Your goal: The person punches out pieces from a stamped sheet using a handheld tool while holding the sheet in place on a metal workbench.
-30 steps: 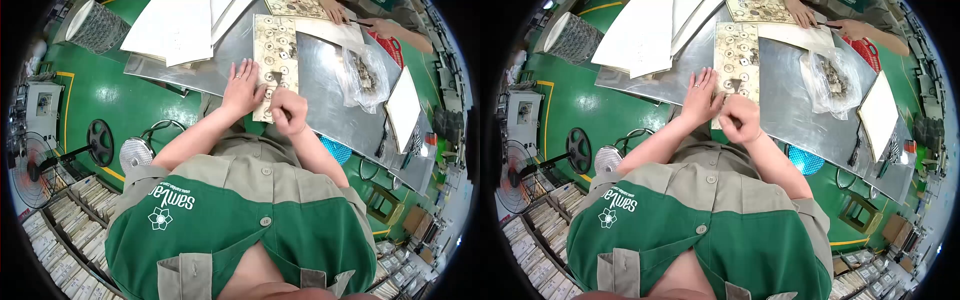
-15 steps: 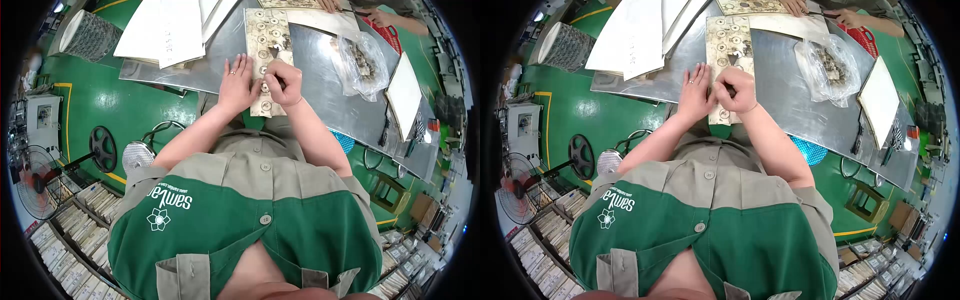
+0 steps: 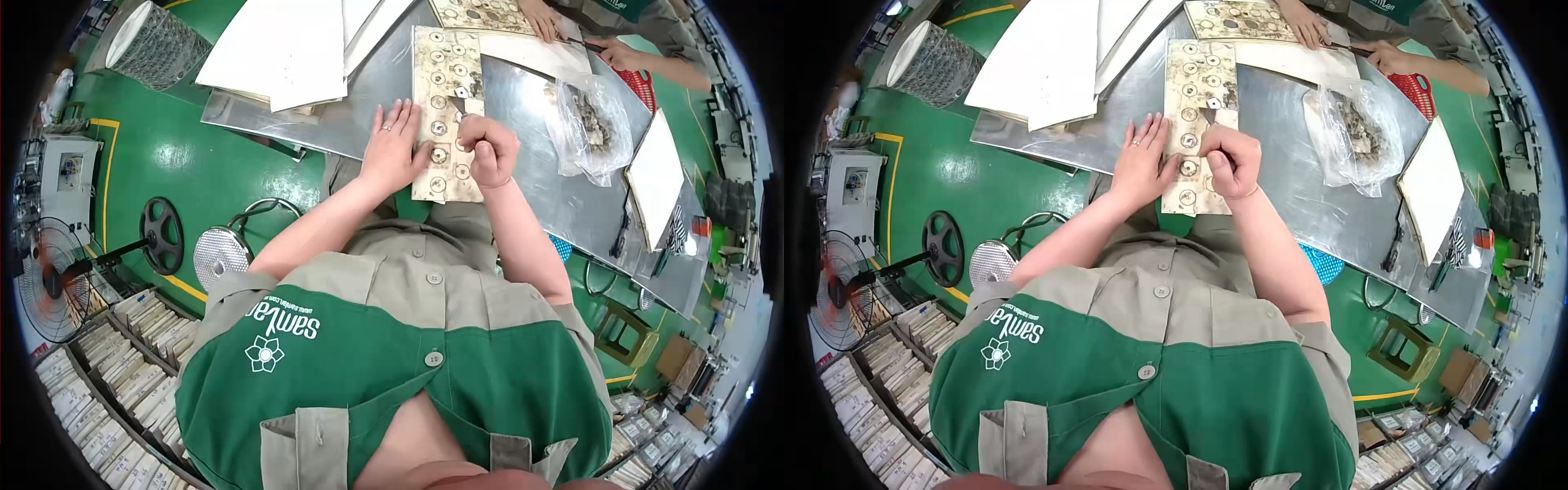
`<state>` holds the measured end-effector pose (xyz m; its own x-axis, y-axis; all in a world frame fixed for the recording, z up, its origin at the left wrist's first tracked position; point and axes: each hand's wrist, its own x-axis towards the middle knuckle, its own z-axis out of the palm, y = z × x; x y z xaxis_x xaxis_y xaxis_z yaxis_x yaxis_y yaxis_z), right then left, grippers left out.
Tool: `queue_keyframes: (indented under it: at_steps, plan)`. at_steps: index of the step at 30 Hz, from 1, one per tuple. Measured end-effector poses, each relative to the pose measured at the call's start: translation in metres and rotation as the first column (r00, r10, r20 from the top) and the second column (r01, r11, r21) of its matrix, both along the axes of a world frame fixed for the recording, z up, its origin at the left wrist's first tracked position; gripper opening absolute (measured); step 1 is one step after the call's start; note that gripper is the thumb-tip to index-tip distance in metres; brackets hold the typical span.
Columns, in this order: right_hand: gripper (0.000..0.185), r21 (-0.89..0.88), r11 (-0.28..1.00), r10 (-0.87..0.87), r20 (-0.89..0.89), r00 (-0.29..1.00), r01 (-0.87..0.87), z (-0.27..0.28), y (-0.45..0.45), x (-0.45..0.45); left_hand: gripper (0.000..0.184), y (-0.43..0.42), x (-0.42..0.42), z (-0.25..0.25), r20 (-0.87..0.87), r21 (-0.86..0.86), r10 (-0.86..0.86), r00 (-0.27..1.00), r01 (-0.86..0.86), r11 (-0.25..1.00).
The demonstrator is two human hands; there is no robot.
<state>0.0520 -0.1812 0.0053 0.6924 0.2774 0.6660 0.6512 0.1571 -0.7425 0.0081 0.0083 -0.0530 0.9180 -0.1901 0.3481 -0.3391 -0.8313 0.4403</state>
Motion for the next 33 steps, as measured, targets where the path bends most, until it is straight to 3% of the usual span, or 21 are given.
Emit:
queue_keyframes:
  at_steps: [2, 4, 6, 9, 10, 14, 18, 20, 22, 24, 26, 27, 28, 30, 31, 33]
  plan:
    - [0.026, 0.036, 0.999, -0.003, -0.062, 0.998, 0.005, -0.001, 0.002, -0.002, 0.071, -0.002, 0.0, 0.002, -0.003, 0.0, 0.009, 1.0, -0.009, 1.0]
    - [0.028, -0.146, 0.989, 0.023, 0.074, 0.997, -0.012, -0.003, 0.003, -0.018, 0.071, -0.001, 0.0, 0.003, -0.018, 0.023, -0.001, 1.0, 0.002, 1.0]
    - [0.026, -0.193, 0.978, 0.114, 0.179, 0.977, -0.078, -0.001, 0.005, -0.019, 0.072, 0.002, 0.0, -0.003, 0.007, 0.036, -0.013, 1.0, 0.013, 0.999]
    - [0.032, -0.197, 0.98, 0.031, 0.056, 0.998, -0.019, -0.005, 0.008, 0.006, 0.072, -0.001, -0.002, 0.001, -0.019, -0.011, -0.009, 1.0, 0.008, 1.0]
    - [0.025, -0.198, 0.98, -0.005, -0.023, 1.0, 0.001, -0.003, 0.013, 0.003, 0.073, -0.002, -0.001, 0.003, -0.025, 0.001, 0.005, 1.0, -0.005, 1.0]
    - [0.012, -0.216, 0.975, 0.096, 0.175, 0.98, -0.057, 0.012, 0.02, -0.007, 0.073, 0.004, 0.0, -0.002, 0.008, 0.055, -0.025, 1.0, 0.024, 0.998]
    - [0.013, -0.324, 0.933, -0.118, 0.133, 0.984, 0.156, -0.002, 0.018, 0.02, 0.074, -0.002, -0.001, 0.002, -0.026, 0.028, -0.002, 1.0, 0.002, 1.0]
    - [0.014, -0.311, 0.946, -0.069, 0.098, 0.993, 0.096, 0.001, 0.023, 0.006, 0.073, 0.001, 0.0, 0.002, -0.036, 0.024, -0.003, 0.999, 0.004, 1.0]
    - [0.011, -0.232, 0.967, 0.15, 0.169, 0.974, -0.108, 0.002, 0.025, -0.006, 0.072, 0.007, 0.001, 0.001, -0.053, 0.058, -0.052, 0.997, 0.055, 0.997]
    - [0.013, -0.268, 0.963, 0.071, 0.261, 0.963, 0.002, -0.003, 0.024, 0.007, 0.073, 0.003, -0.002, 0.005, -0.059, 0.024, -0.021, 0.998, 0.022, 0.999]
    - [0.014, -0.37, 0.901, -0.179, 0.157, 0.971, 0.226, -0.003, 0.018, 0.026, 0.072, -0.003, -0.001, 0.01, -0.093, 0.06, 0.027, 0.995, -0.021, 0.998]
    - [0.015, -0.363, 0.901, -0.227, 0.071, 0.971, 0.237, 0.005, 0.019, 0.027, 0.073, -0.004, 0.0, 0.012, -0.122, 0.04, 0.033, 0.992, -0.028, 0.999]
    - [0.014, -0.367, 0.884, -0.238, 0.178, 0.955, 0.289, -0.005, 0.01, 0.038, 0.072, -0.001, -0.001, 0.018, -0.189, 0.026, -0.003, 0.982, 0.008, 1.0]
    - [0.023, -0.207, 0.961, -0.167, 0.095, 0.981, 0.183, -0.005, 0.012, 0.035, 0.074, -0.003, 0.002, 0.006, -0.163, 0.073, 0.012, 0.986, 0.0, 0.997]
    - [0.03, -0.252, 0.95, -0.173, 0.066, 0.983, 0.184, 0.003, 0.008, 0.024, 0.075, -0.005, -0.002, 0.01, -0.162, 0.041, 0.011, 0.987, -0.005, 0.999]
    - [0.042, -0.098, 0.995, 0.023, -0.035, 0.999, -0.026, 0.011, 0.003, 0.014, 0.076, -0.005, -0.004, 0.009, -0.131, -0.017, 0.01, 0.991, -0.012, 1.0]
